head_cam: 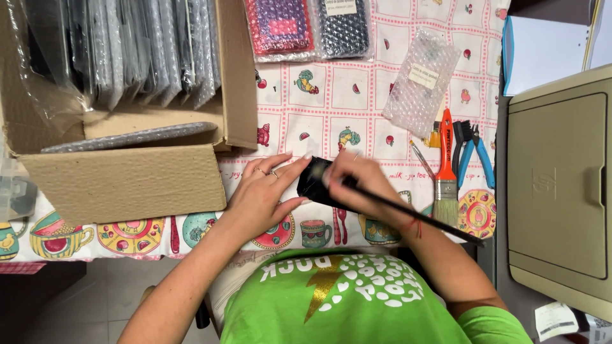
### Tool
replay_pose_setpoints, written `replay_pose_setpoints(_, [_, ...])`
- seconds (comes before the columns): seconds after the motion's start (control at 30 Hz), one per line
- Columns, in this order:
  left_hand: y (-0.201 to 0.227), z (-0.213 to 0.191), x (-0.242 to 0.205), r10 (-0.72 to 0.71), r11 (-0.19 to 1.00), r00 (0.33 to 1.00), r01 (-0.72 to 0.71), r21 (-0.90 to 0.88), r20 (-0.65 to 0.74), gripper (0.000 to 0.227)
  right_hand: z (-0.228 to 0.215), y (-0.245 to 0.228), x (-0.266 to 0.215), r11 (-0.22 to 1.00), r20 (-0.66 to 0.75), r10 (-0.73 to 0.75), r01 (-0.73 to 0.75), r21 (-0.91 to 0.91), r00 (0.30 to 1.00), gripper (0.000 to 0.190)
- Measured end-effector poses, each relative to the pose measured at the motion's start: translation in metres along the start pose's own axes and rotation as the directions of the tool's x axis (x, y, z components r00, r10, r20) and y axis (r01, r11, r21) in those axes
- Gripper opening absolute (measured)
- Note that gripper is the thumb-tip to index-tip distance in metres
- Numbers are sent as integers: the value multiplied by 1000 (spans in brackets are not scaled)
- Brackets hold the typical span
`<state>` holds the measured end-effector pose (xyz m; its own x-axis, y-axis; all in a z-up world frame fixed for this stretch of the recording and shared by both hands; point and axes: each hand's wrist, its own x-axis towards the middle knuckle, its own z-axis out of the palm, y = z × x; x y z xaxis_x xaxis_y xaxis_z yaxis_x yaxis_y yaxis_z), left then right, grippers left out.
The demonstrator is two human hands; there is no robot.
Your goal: The person takes a bubble-wrapped phone case from a box, unwraps it, and cleans the black case with a brush and a sponge. They then re-wrap the case in bubble wrap and seal it with tape.
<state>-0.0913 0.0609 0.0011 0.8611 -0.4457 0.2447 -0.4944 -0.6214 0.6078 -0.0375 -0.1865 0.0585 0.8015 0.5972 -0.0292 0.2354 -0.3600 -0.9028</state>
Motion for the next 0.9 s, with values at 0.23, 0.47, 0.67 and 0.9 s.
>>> replay_pose_setpoints(0.23, [2,-1,1,1,1000,1000,-1,-17,-2,68,-13,0,-5,999,61,35,-37,37,998,9])
replay_pose_setpoints(0.47, [6,-5,3,16,1000,1000,-16,0,-16,63,-9,-17,-16,999,200,-5,-4,45,980,14])
replay_pose_setpoints(0.67, [2,-2,1,7,1000,1000,-7,21,-3,66,-20,12,-14,999,73,-21,24,-38,997,14])
replay_pose_setpoints(0.9, [4,-4,3,9,1000,1000,-9,1,-2,71,-31,10,-18,997,113,-36,44,-65,993,16])
